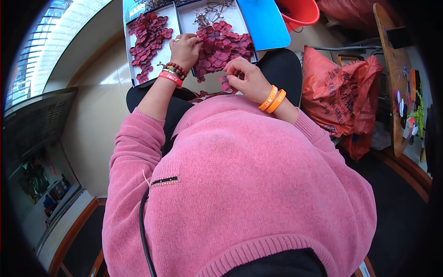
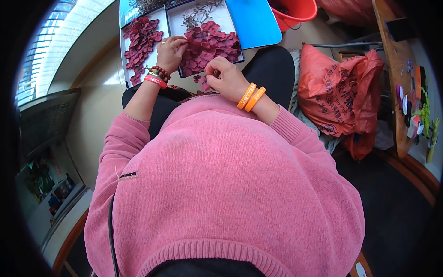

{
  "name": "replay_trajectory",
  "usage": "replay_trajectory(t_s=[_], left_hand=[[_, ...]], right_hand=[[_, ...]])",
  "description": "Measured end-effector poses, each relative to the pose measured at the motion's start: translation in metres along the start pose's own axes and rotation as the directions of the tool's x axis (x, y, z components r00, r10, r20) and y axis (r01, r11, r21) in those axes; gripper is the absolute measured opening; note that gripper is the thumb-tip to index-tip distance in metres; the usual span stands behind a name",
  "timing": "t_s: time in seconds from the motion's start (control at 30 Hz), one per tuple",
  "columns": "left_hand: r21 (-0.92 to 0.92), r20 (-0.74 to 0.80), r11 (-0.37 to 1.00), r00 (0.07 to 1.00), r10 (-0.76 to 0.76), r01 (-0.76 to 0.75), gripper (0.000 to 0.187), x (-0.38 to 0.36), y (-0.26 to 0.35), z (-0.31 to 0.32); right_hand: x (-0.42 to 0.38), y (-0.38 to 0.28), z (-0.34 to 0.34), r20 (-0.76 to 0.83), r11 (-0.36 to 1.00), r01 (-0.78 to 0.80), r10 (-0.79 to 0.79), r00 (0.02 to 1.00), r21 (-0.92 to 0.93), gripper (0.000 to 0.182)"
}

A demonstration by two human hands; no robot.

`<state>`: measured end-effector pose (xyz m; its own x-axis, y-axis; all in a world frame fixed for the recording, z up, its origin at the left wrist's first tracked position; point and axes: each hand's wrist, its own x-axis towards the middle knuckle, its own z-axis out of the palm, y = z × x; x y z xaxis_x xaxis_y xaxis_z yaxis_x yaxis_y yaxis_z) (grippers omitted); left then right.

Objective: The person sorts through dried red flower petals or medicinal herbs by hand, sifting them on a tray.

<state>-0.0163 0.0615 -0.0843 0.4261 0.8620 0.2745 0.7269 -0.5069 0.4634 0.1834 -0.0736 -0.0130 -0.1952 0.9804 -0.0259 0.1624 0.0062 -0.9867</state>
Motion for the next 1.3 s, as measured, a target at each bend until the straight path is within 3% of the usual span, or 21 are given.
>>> replay_trajectory(t_s=[0.07, 0.17, 0.2, 0.23, 0.3, 0.33, 0.43, 0.47, 0.57, 0.7, 1.0, 1.1, 1.2, 1.3], left_hand=[[0.020, 0.019, 1.000, 1.000, -0.016, 0.015, 0.018, 0.002, -0.003, -0.001], [-0.158, 0.041, 0.983, 0.995, -0.090, 0.095, 0.018, 0.006, -0.004, -0.010], [-0.135, -0.047, 0.990, 0.998, -0.048, 0.041, 0.019, 0.006, -0.004, -0.010], [-0.368, 0.012, 0.916, 0.985, -0.170, 0.163, 0.018, 0.006, 0.007, -0.019], [-0.723, 0.211, 0.574, 0.914, -0.345, 0.384, 0.016, 0.002, 0.033, -0.038], [-0.780, 0.237, 0.498, 0.915, -0.327, 0.380, 0.018, 0.000, 0.045, -0.046], [-0.840, 0.317, 0.367, 0.911, -0.263, 0.399, 0.017, -0.013, 0.073, -0.067], [-0.867, 0.310, 0.314, 0.912, -0.270, 0.387, 0.017, -0.018, 0.082, -0.070], [-0.854, 0.245, 0.412, 0.944, -0.221, 0.318, 0.017, -0.029, 0.085, -0.072], [-0.833, 0.281, 0.413, 0.925, -0.256, 0.368, 0.014, -0.037, 0.096, -0.085], [-0.920, 0.202, 0.293, 0.955, -0.218, 0.262, 0.011, -0.042, 0.112, -0.089], [-0.905, 0.204, 0.336, 0.959, -0.197, 0.262, 0.011, -0.043, 0.111, -0.088], [-0.910, 0.159, 0.354, 0.969, -0.190, 0.218, 0.009, -0.045, 0.113, -0.087], [-0.705, -0.046, 0.708, 0.992, -0.114, 0.049, 0.004, -0.048, 0.121, -0.090]], right_hand=[[0.002, -0.002, 0.001, 0.040, 0.997, -0.007, 0.010, 0.999, -0.077, 0.005], [0.004, -0.006, 0.003, 0.021, 0.993, 0.012, -0.010, 1.000, -0.120, 0.007], [0.005, -0.006, 0.004, 0.002, 0.992, 0.021, -0.021, 1.000, -0.122, 0.008], [0.006, -0.007, 0.003, -0.029, 0.990, 0.048, -0.052, 0.998, -0.131, 0.008], [0.012, -0.013, -0.001, -0.092, 0.984, 0.096, -0.110, 0.990, -0.151, 0.007], [0.015, -0.022, -0.004, -0.079, 0.981, 0.060, -0.076, 0.994, -0.183, 0.009], [0.025, -0.042, -0.002, -0.019, 1.000, 0.000, 0.000, 1.000, 0.031, 0.011], [0.032, -0.032, 0.000, -0.086, 0.985, 0.162, -0.167, 0.982, -0.056, 0.012], [0.035, -0.047, 0.004, -0.117, 0.994, 0.050, -0.061, 0.991, -0.094, 0.012], [0.032, -0.053, 0.012, -0.183, 0.978, 0.121, -0.152, 0.971, -0.173, 0.010], [0.024, -0.051, 0.018, -0.283, 0.983, 0.154, -0.177, 0.943, -0.103, 0.006], [0.022, -0.052, 0.018, -0.298, 0.984, 0.152, -0.175, 0.938, -0.098, 0.005], [0.020, -0.053, 0.019, -0.309, 0.953, 0.224, -0.280, 0.909, -0.206, 0.005], [0.017, -0.056, 0.020, -0.288, 0.883, 0.287, -0.404, 0.868, -0.373, 0.005]])
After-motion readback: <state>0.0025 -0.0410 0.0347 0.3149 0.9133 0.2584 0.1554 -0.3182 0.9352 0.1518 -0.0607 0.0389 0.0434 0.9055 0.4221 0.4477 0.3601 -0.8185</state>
